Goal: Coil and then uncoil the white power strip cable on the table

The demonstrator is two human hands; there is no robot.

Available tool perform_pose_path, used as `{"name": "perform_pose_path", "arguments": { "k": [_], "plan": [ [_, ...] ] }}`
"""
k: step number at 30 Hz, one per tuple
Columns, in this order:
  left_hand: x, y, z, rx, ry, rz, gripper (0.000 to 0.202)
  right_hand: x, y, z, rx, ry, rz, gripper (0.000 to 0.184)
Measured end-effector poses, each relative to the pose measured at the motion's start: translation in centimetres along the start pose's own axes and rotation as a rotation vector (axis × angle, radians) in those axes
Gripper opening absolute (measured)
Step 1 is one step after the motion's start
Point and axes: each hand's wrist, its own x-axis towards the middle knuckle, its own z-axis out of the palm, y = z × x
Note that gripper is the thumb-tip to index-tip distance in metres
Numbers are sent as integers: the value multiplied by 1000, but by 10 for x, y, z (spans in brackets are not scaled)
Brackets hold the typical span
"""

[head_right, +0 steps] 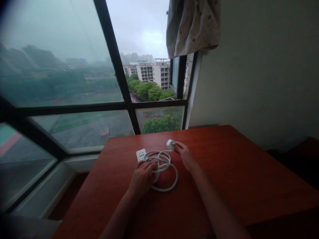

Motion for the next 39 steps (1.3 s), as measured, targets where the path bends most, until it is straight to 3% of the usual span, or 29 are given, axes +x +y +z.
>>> {"name": "perform_pose_path", "arguments": {
  "k": [4,10,14,23,29,34,39],
  "plan": [
    [0,-1,2,7,2,16,19,-5,25,-19,329,164,129,19],
    [-1,-3,5,-2,42,42,23,-21,35,-33,570,22,240,16],
    [-1,-2,4,-8,70,49,21,-24,33,-39,656,-1,270,19],
    [-1,-2,4,-32,64,44,21,-16,32,-48,797,286,570,31],
    [-2,-3,6,-30,52,57,23,-9,25,-48,944,373,464,49],
    [-2,-3,4,-20,39,68,21,0,20,-28,1007,381,355,50],
    [-1,-2,3,-20,31,68,21,15,8,-4,1005,476,264,48]
  ]
}}
